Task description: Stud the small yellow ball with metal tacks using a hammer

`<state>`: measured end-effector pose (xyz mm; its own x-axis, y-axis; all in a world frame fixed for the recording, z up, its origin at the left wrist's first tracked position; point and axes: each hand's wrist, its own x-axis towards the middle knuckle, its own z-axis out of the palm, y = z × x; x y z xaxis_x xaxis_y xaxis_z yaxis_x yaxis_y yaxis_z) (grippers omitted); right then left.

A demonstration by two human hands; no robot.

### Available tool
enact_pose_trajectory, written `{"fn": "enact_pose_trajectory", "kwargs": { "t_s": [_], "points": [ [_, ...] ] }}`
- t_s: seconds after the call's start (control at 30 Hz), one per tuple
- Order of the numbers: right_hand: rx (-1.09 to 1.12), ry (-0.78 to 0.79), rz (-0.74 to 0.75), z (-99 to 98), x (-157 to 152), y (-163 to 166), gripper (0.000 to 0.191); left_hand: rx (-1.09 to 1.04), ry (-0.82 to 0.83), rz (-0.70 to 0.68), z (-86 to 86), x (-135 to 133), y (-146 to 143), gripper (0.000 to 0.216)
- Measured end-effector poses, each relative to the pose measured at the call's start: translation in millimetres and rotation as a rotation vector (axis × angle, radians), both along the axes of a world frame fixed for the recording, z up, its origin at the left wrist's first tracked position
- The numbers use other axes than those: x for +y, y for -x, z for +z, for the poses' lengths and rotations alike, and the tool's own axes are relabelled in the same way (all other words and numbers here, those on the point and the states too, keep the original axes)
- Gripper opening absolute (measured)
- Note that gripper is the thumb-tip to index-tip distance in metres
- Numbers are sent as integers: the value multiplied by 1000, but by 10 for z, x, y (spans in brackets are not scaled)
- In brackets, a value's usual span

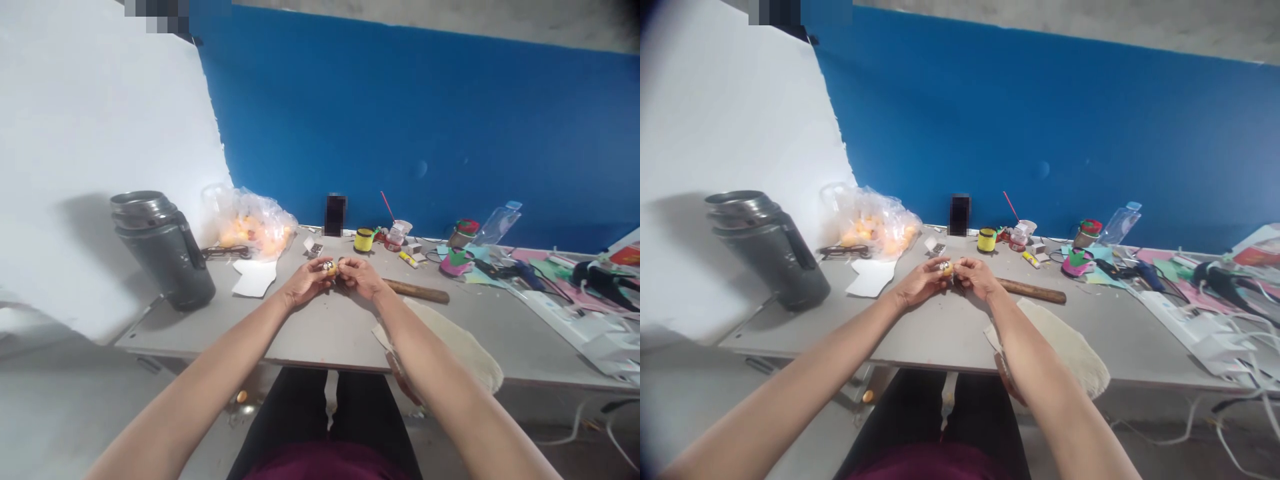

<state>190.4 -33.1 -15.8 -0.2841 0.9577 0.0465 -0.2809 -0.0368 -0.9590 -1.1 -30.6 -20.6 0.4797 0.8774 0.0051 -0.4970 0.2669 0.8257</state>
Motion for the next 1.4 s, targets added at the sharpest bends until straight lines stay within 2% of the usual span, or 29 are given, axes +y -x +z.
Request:
{"fn": "enact_pose_trajectory", "kwargs": {
  "t_s": [0.3, 0.67, 0.93, 1.13, 1.4],
  "points": [
    [-29, -13, -1, -21, 8, 0, 42, 76, 49, 40, 47, -46, -4, 53],
    [-55, -4, 1, -5, -6, 0, 42, 83, -24, 82, 20, -61, -22, 58],
    [-153, -37, -64, -2, -11, 23, 41, 168, -102, 178, -48, -58, -61, 67],
    [-217, -46, -101, -17, 0, 31, 38, 257, -125, 211, -15, -100, -61, 70],
    [-274, -85, -143, -27, -1, 55, 30, 266, -116, 228, 3, -118, -70, 73]
  ]
}}
